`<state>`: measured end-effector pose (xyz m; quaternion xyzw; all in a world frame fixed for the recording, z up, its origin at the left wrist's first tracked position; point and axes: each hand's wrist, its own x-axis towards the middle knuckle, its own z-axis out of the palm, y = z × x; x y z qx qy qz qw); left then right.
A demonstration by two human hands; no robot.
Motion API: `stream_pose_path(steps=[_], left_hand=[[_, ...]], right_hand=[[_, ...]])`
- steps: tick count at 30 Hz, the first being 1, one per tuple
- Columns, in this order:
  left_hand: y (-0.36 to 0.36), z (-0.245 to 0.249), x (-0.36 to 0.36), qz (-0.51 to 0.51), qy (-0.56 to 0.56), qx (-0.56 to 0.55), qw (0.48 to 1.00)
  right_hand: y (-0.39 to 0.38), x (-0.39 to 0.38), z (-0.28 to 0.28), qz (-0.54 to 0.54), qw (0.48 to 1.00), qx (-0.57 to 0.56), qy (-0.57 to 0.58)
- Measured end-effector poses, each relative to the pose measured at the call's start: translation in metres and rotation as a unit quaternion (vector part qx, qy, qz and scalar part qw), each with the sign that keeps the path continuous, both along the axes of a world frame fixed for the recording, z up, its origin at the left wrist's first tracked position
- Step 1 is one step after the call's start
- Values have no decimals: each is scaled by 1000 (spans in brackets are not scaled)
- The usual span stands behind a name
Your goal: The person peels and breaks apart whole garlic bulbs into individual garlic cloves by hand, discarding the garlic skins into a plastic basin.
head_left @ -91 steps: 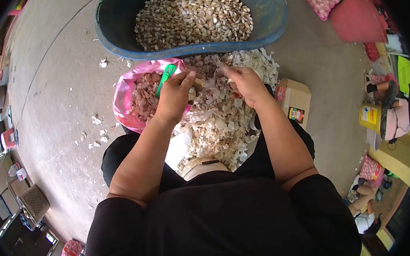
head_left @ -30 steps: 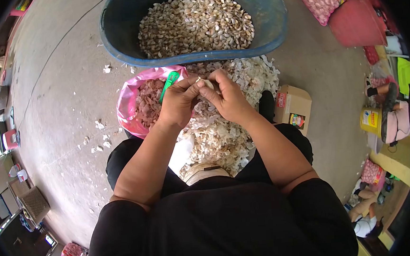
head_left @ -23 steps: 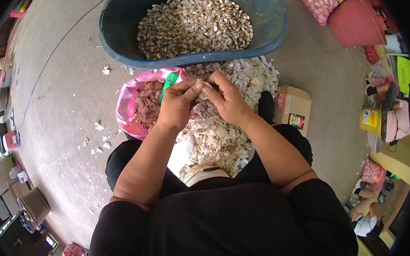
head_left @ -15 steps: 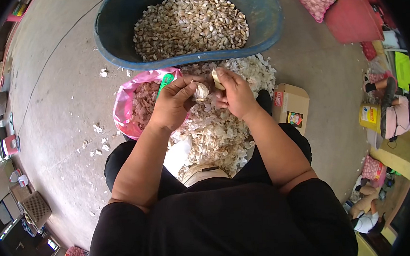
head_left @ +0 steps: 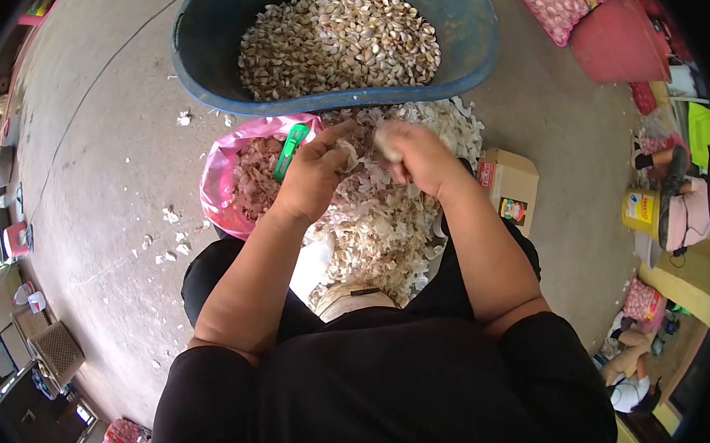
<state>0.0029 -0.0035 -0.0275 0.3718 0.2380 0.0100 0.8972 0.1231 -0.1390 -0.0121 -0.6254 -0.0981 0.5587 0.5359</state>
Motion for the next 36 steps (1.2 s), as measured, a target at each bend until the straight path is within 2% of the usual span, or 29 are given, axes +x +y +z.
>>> stream_pose_path(steps=[1, 2, 3, 4, 5, 6, 7, 8, 11, 12, 15, 18, 21, 24, 27, 30, 33, 36], left_hand=[[0, 1, -1, 10, 0, 6, 1000], [0, 1, -1, 20, 1, 13, 1000], [1, 1, -2, 46, 16, -10, 999], [3, 1, -4, 71, 30, -33, 996], [5, 0, -5, 97, 45, -56, 993], [5, 0, -6, 107, 56, -40, 992], [5, 1, -6, 104, 56, -23, 993], [5, 1, -6, 102, 58, -6, 993], [3, 3, -7, 90, 34, -22, 995], [3, 6, -7, 85, 20, -38, 995], [2, 19, -4, 32, 8, -76, 997], [0, 15, -3, 12, 15, 61, 998], [-7, 1, 0, 46, -24, 120, 991], [-13, -1, 5, 69, -6, 186, 980], [-8, 0, 5, 58, -22, 64, 996], [-4, 4, 3, 30, -57, 92, 994], [-5, 9, -1, -15, -53, 183, 982], [-2, 15, -3, -12, -54, 132, 990]], right_hand=[[6, 3, 5, -116, 988, 77, 65], [11, 6, 13, -229, 953, 152, 129], [15, 7, 19, -338, 894, 223, 190], [11, 7, 11, -328, 903, 234, 148], [11, 4, 5, -255, 947, 192, 30], [13, -2, 2, -174, 970, 146, -89], [15, -8, 1, -89, 969, 97, -208], [16, -14, 1, -30, 978, 57, -199], [18, -32, -6, -13, 973, 100, -209], [19, -32, -6, -50, 982, 123, -135], [15, -26, -1, -43, 989, 97, -107], [13, -28, -7, -43, 966, 113, -227], [13, -31, -16, -70, 930, 151, -329], [11, -34, -12, -110, 930, 133, -323], [7, -32, -7, -102, 953, 108, -263], [9, -32, -8, -113, 953, 107, -262], [12, -37, -6, -113, 962, 151, -196], [14, -39, -6, -117, 961, 139, -210]])
